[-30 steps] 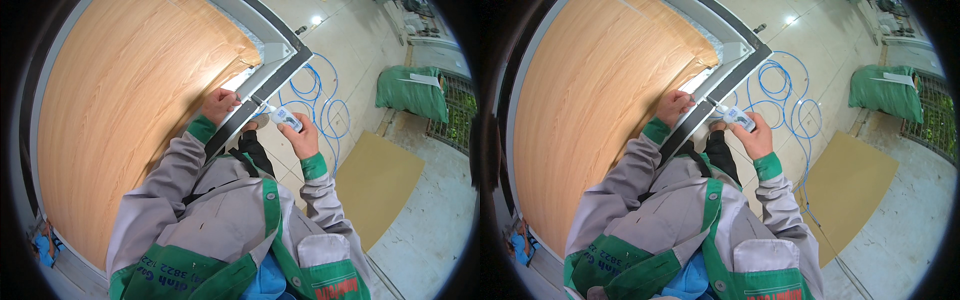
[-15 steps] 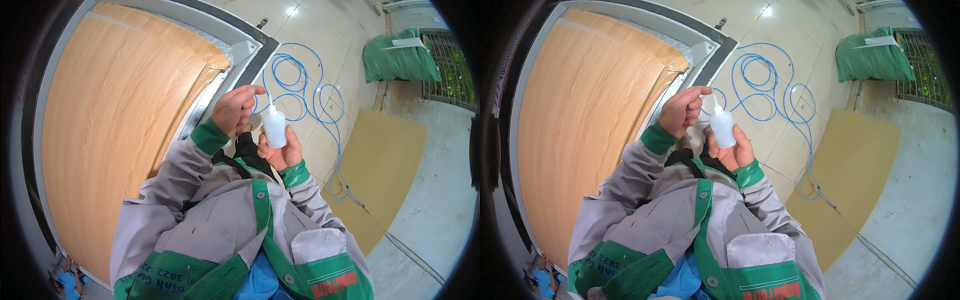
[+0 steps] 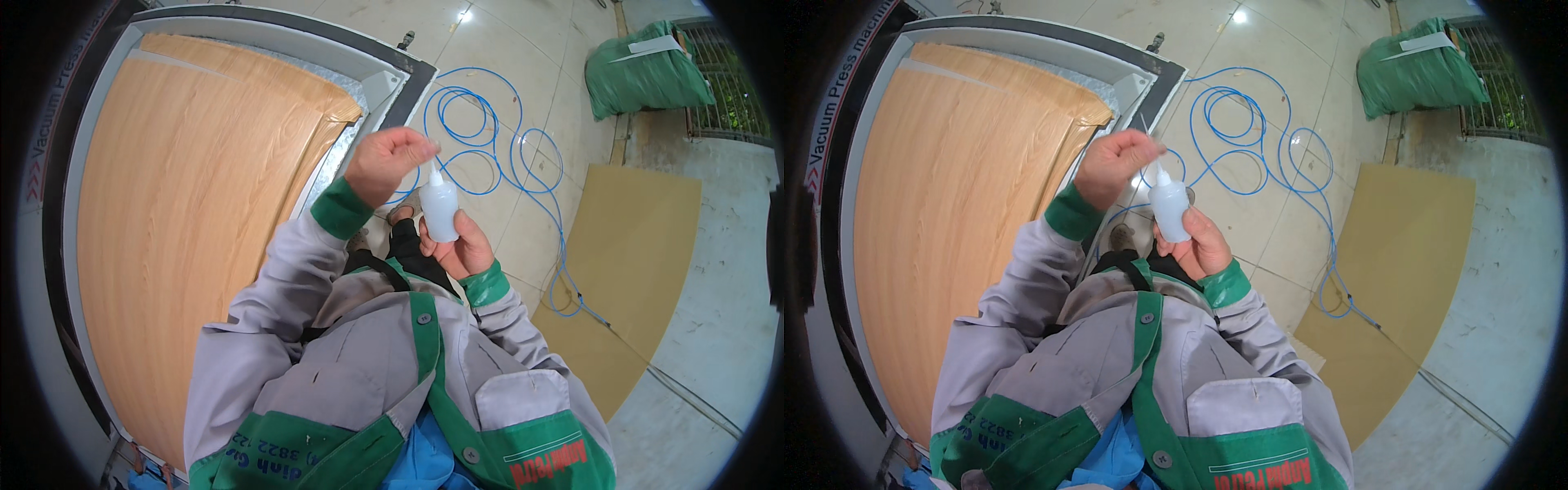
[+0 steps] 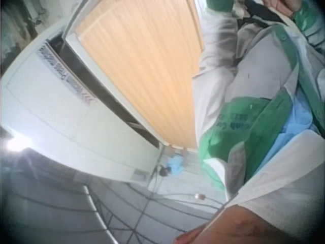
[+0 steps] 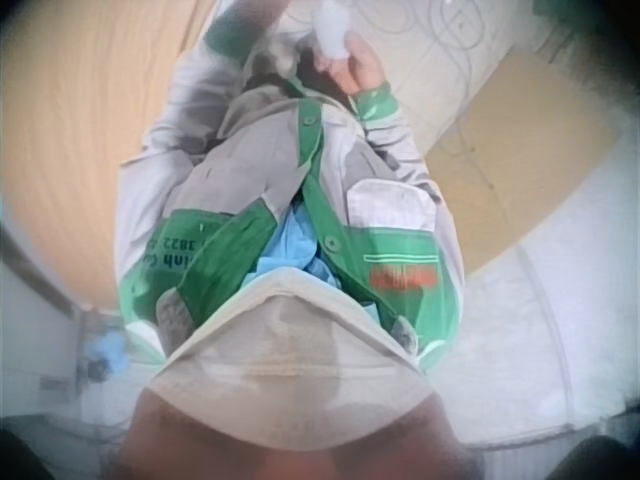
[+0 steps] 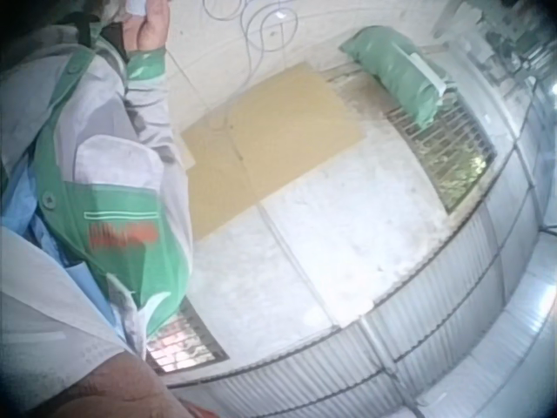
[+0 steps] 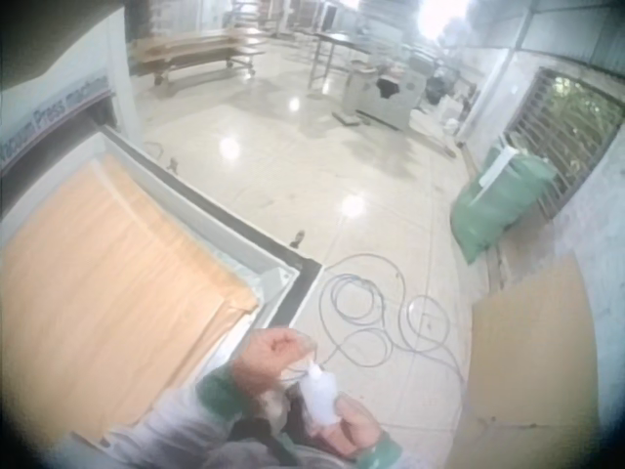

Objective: The person walks to a vacuum press machine and applies adhesive from a small bottle along the edge of a wooden panel. They repeatedly squeeze the bottle to dispense adhesive and move along the panel edge while another person works nearby.

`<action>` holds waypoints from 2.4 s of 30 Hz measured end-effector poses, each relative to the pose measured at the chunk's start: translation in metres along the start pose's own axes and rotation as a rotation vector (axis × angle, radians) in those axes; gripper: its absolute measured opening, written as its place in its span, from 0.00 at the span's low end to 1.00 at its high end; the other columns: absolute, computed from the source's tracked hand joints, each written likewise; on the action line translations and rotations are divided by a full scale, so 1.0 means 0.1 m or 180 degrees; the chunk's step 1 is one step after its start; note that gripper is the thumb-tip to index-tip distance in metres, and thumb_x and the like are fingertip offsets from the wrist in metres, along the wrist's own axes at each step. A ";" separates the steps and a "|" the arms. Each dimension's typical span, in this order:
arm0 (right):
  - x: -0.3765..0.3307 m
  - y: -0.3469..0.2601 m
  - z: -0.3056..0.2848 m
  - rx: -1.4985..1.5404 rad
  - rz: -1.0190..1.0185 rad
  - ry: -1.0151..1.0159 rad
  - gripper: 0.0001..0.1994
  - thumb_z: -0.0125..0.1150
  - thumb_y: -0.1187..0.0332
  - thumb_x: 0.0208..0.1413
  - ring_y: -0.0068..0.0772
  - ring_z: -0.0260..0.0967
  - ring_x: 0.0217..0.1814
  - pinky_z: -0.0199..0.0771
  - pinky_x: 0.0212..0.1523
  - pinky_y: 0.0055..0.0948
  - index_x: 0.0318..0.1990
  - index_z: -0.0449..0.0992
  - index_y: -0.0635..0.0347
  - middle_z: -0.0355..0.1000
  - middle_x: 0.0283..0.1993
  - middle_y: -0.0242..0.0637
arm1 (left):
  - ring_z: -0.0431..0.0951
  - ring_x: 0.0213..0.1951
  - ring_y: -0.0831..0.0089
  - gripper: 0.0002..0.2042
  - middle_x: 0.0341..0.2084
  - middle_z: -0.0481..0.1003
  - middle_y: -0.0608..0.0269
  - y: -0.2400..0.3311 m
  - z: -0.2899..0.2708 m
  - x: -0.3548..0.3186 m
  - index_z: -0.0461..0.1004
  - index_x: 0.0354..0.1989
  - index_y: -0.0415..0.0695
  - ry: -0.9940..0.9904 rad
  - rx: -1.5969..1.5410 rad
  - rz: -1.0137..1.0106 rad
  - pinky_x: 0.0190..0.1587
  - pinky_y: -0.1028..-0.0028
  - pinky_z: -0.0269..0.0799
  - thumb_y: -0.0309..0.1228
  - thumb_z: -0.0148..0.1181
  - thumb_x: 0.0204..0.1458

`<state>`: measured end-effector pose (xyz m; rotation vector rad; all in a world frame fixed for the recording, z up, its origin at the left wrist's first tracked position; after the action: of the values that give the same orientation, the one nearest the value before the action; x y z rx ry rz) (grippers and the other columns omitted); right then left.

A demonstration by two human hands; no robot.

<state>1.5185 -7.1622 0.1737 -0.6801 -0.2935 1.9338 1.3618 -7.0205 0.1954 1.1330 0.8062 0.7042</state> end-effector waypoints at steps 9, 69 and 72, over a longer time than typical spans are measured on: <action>-0.09 -0.19 -0.14 -0.0803 -0.0367 0.0449 0.27 0.66 0.70 0.62 0.33 0.75 0.56 0.75 0.60 0.33 0.67 0.65 0.66 0.74 0.56 0.40 | 0.55 0.23 0.89 0.17 0.26 0.60 0.79 0.26 -0.22 0.02 0.78 0.54 0.36 0.0508 -0.1026 -0.0015 0.23 0.84 0.50 0.38 0.54 0.69; -8.14 3.21 -1.61 0.1116 -0.4828 0.7476 0.25 0.71 0.69 0.59 0.23 0.72 0.50 0.76 0.51 0.26 0.62 0.71 0.66 0.75 0.50 0.33 | 0.53 0.17 0.87 0.08 0.21 0.60 0.82 -3.65 7.75 -2.52 0.77 0.44 0.53 -0.3703 0.1739 -0.2308 0.16 0.81 0.47 0.40 0.64 0.64; -8.76 3.71 -1.72 0.1871 -0.4130 0.8020 0.22 0.68 0.72 0.61 0.23 0.73 0.48 0.78 0.47 0.29 0.61 0.71 0.65 0.75 0.49 0.32 | 0.51 0.16 0.87 0.08 0.20 0.58 0.82 -4.06 8.20 -2.70 0.77 0.45 0.53 -0.3501 0.1894 -0.2477 0.15 0.80 0.45 0.40 0.64 0.63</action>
<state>1.6198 -8.1236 0.1434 -1.3348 1.0786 -0.8112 1.9402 -7.7611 0.0339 1.3493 0.4034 -0.8343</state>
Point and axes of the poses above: each hand's wrist, its own x-axis towards the middle knuckle, its own z-axis out of the palm, y = z × x, the point moved 3 cm from there along x, towards the middle knuckle
